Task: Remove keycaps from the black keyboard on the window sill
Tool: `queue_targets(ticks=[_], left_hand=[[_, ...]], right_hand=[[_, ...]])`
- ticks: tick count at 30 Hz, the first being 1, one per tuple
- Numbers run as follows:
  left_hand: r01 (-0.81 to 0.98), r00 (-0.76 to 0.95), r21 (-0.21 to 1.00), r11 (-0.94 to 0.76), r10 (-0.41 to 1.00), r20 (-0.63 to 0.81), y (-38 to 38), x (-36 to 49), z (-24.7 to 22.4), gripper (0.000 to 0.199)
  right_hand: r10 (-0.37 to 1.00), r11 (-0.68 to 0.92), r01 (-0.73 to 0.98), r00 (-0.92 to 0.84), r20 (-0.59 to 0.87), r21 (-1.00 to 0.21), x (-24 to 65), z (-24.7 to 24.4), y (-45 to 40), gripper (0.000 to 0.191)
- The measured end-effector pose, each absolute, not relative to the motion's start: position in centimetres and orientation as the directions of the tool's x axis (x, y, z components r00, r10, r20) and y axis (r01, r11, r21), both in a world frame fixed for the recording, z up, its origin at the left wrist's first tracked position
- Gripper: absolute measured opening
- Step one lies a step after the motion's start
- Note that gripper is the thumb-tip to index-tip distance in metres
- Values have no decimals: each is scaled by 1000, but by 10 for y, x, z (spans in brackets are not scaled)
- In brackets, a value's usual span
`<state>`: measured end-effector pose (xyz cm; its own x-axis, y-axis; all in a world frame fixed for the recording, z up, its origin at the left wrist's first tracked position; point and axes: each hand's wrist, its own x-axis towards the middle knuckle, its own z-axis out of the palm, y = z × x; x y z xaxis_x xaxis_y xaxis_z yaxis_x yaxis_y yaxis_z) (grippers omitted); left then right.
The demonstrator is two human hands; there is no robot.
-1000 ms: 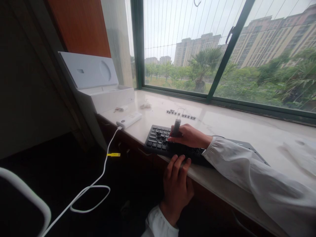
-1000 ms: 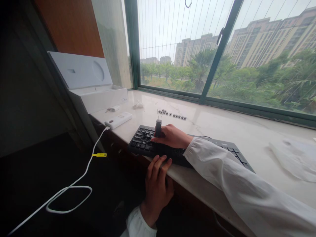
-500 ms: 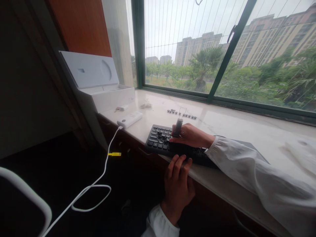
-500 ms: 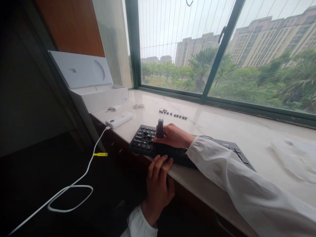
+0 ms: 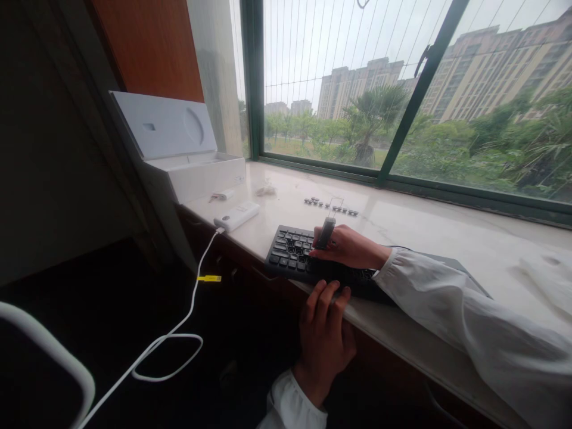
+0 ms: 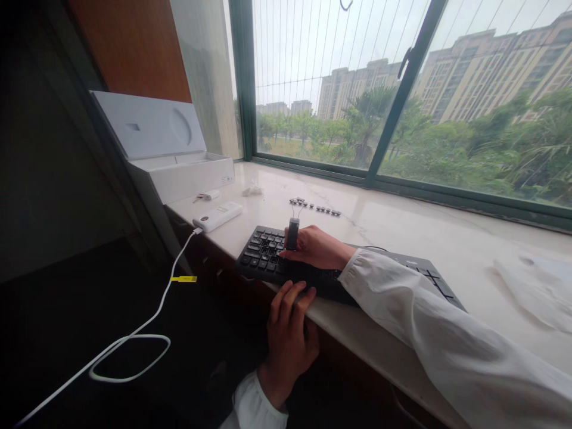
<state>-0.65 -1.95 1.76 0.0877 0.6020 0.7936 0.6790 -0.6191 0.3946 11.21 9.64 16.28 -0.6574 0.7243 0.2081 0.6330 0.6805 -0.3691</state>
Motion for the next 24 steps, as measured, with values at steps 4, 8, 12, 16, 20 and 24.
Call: queue_targets(ticks=[4,8,12,16,20,24], left_hand=[[678,77,394,-621,593,802,-19,-6,19,53],[670,62,403,-624,587,807,-19,-5,21,53],[666,52,400,-630,574,818,-18,-3,18,55],[676,61,381,-631,563,825,-15,-2,14,56],[671,54,391,-631,567,822,-14,-2,12,57],[659,49,397,-639,563,825,-14,-1,12,55]], right_hand=[[693,715,609,-684,229,-343,113,161,98,31],[676,731,594,-695,244,-336,113,159,98,32],[659,747,578,-708,253,-328,113,159,98,33],[638,766,563,-725,260,-310,113,161,99,32],[623,778,556,-739,254,-293,113,162,99,32],[610,790,543,-744,274,-285,112,160,100,32]])
